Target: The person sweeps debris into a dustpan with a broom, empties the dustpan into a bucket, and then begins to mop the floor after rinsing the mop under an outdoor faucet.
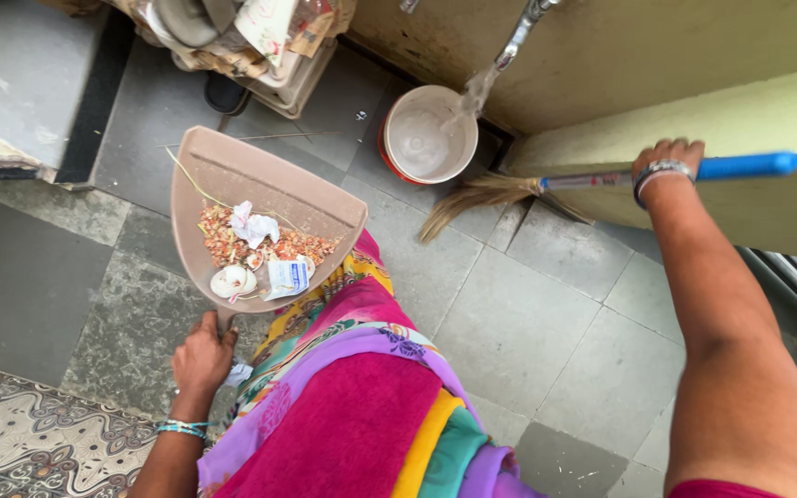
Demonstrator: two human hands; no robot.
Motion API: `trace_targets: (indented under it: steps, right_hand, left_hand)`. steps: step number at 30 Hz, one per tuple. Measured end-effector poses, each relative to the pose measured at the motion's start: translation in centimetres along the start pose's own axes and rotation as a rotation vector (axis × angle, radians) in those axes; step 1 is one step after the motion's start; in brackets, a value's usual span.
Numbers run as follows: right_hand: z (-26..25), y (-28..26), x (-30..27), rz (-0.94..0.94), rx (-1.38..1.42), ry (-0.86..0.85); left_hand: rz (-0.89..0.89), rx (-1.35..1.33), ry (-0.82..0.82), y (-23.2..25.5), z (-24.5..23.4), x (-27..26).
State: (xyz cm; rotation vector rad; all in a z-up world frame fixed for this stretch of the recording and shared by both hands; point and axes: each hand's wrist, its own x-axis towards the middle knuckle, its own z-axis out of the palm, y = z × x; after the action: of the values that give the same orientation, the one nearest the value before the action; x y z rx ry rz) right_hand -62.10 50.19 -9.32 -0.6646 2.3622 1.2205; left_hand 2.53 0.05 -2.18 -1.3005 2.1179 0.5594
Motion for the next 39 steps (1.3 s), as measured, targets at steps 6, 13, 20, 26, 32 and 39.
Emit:
trace_targets:
  steps: [6, 13, 20, 26, 32, 39]
  right_hand:
    - [-5.9, -0.1, -10.4, -0.103, 0.116, -0.247]
    - [-16.1, 1.6, -22.3, -0.102, 0.016, -0.217]
    - [-23.4, -3.1, -32.8, -0.134, 0.098, -0.02]
    - [-23.3, -11.3, -35.8, -0.216, 0.372, 0.068]
    - [-17.7, -24.4, -35.8, -0.269, 0.838, -0.037]
    - [-15.4, -37.6, -40.6, -0.396, 0.995, -0.021]
  left_hand:
    - [-0.016, -0.037, 0.01, -2.6, 0.6, -0.1]
    - [-0.083, -0.098, 0.008, -9.1, 2.7, -0.3]
    - [-0.196, -0.182, 0.025, -17.8, 4.9, -2.3]
    - [-0.269, -0.252, 0.033, -26.4, 8.3, -5.9]
    - [-0.352, -0.32, 0.042, -33.7, 11.4, -9.3]
    - [-0.425, -0.439, 0.075, -37.8, 12.6, -12.8]
